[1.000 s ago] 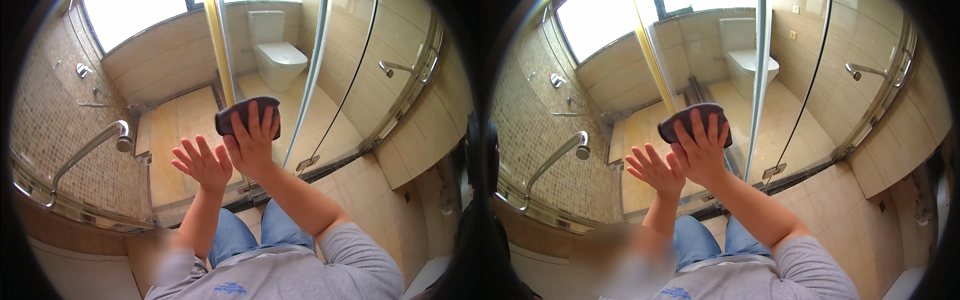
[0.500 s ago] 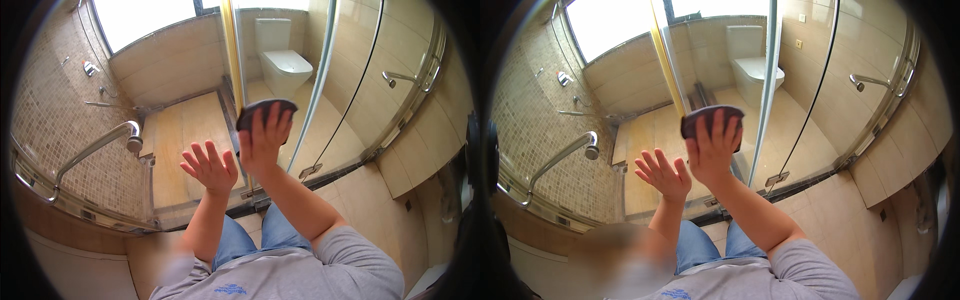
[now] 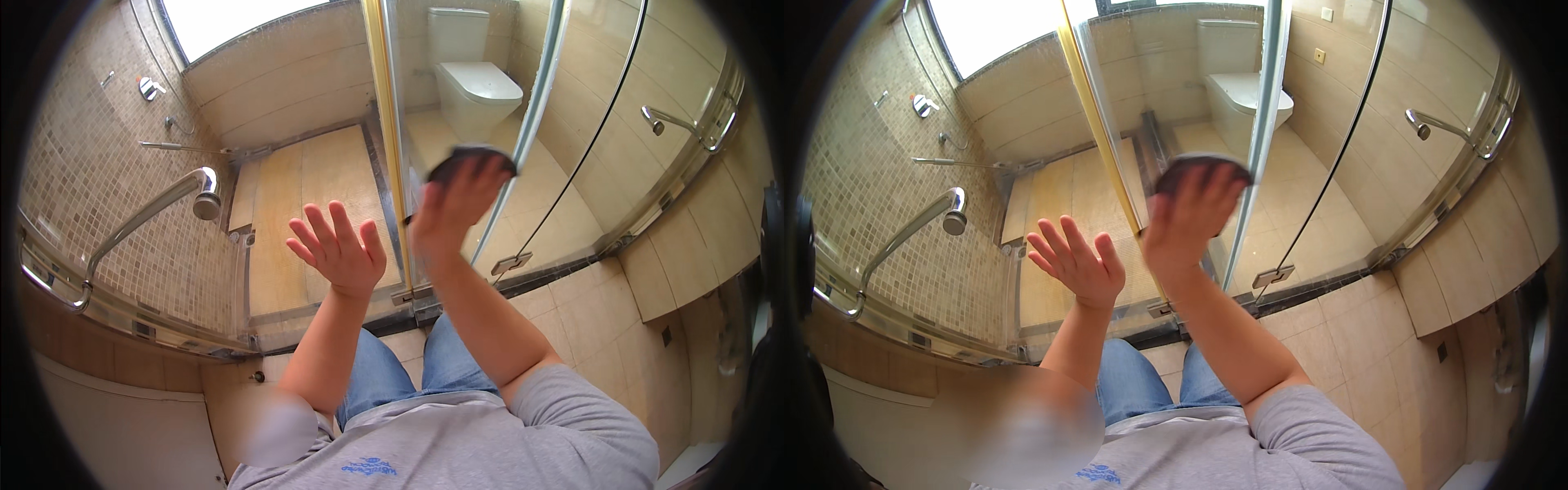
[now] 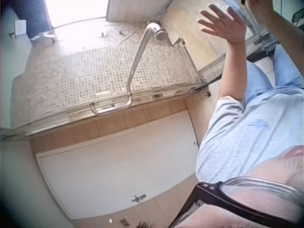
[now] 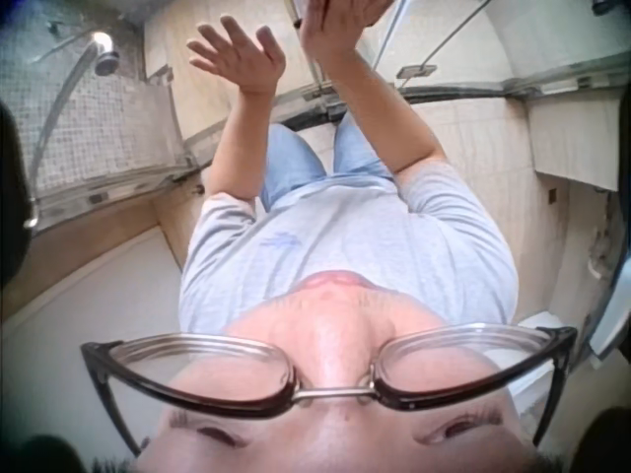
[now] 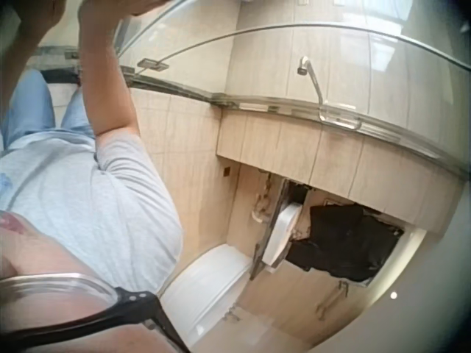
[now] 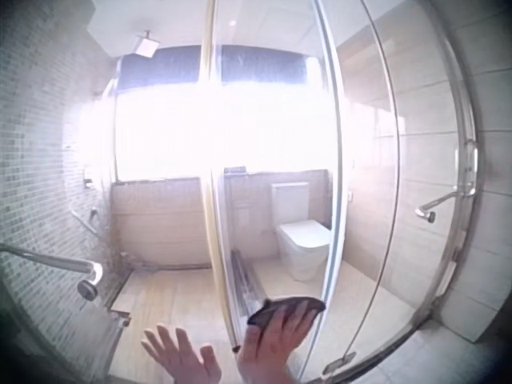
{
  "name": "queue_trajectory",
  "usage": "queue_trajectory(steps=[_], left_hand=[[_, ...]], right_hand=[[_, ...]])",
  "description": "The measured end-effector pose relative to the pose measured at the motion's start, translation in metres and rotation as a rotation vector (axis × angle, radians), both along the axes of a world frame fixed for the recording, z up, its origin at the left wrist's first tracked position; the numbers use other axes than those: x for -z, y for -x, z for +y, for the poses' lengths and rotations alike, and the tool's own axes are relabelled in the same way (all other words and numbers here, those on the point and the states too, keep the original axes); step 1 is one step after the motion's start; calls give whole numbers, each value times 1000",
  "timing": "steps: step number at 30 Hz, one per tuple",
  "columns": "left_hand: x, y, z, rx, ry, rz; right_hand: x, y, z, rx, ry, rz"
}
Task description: The person wipes the tiled wall and glass shower door with a dark cloth. They move around the bathroom to clean different sections of the wall and the glass panel, using consistent wiping motions.
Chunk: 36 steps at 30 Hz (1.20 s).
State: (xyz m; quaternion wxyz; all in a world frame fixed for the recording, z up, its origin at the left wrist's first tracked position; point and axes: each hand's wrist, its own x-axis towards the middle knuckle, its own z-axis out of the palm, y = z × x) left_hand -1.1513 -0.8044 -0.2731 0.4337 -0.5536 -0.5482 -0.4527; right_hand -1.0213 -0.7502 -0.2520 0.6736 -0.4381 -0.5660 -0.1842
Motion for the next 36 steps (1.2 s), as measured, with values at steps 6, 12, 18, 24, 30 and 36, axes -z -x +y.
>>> queue_trajectory(steps=[6, 12, 18, 24, 30, 36], left_hand=[[20, 12, -18, 10, 163, 17], [65, 21, -13, -12, 104, 106], [67, 16, -4, 14, 53, 75], [71, 22, -9, -5, 69, 64], [72, 22, -4, 12, 26, 74], [68, 18, -4, 33, 32, 110]], right_hand=[[29, -24, -12, -105, 54, -537], [20, -82, 16, -18, 36, -147], [60, -6, -11, -84, 71, -181], [72, -23, -14, -68, 85, -613], [56, -78, 11, -80, 49, -196], [114, 3, -22, -156, 86, -180]])
